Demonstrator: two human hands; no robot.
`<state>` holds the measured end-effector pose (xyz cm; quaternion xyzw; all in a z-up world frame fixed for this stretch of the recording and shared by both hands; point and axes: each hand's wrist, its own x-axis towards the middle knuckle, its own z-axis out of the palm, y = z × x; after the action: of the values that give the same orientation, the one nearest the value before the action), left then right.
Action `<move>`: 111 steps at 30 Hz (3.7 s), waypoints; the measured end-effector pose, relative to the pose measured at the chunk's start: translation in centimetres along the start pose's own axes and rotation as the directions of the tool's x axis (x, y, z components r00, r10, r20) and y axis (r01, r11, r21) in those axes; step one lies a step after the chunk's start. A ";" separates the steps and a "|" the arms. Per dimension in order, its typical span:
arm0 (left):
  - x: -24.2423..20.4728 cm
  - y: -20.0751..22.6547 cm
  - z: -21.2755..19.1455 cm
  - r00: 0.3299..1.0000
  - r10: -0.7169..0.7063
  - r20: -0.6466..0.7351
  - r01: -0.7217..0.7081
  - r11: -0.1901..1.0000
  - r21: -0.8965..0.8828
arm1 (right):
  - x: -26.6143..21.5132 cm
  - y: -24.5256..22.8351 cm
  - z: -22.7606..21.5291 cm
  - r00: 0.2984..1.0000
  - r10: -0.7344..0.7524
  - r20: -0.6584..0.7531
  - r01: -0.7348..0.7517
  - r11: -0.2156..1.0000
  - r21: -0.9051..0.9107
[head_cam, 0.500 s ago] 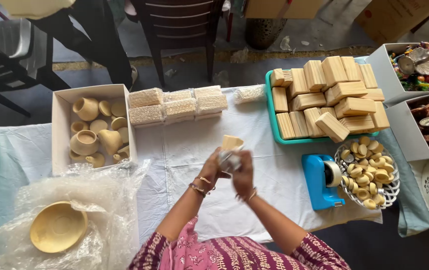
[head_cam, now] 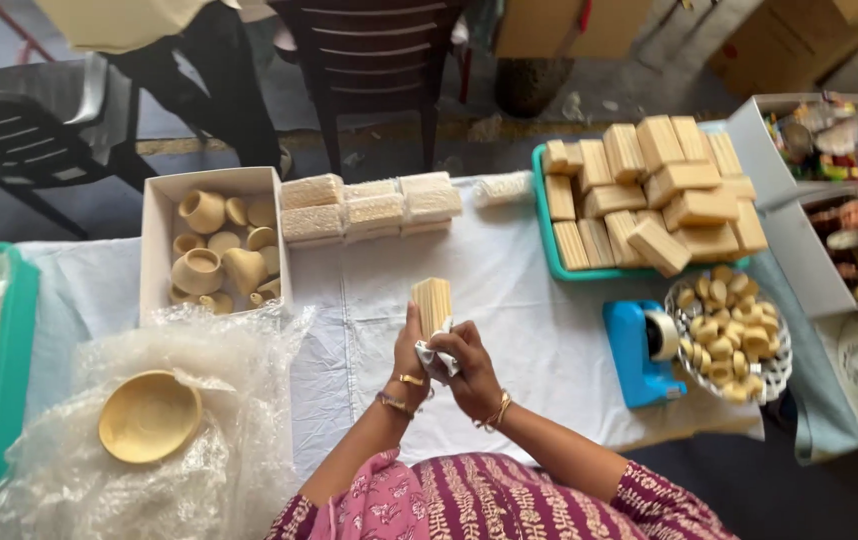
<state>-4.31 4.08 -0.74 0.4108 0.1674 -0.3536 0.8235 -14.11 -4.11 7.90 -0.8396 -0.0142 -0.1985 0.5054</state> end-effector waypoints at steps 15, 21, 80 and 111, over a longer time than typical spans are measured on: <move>-3.8 1.3 3.4 0.989 0.140 -0.042 -0.139 0.989 0.041 | -1.6 8.1 -5.6 0.928 0.367 0.070 -0.320 0.685 0.654; -5.7 -5.7 5.5 0.989 0.052 0.136 -0.066 0.993 0.096 | 1.3 6.1 -7.8 0.978 -0.202 -0.048 0.207 0.970 0.129; -0.6 -4.0 6.8 0.980 0.183 -0.074 -0.177 0.981 0.081 | 3.8 6.1 -5.6 0.994 0.095 -0.046 -0.079 0.960 0.269; -4.4 -1.6 7.1 0.944 0.082 0.320 -0.043 0.991 -0.126 | 6.5 8.8 -8.4 0.773 0.606 -0.186 -0.411 0.702 0.581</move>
<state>-8.60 -0.27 5.12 0.3030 0.0372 -0.3794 0.8734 -8.84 -16.79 6.16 -0.5927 0.2646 -0.1890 0.7368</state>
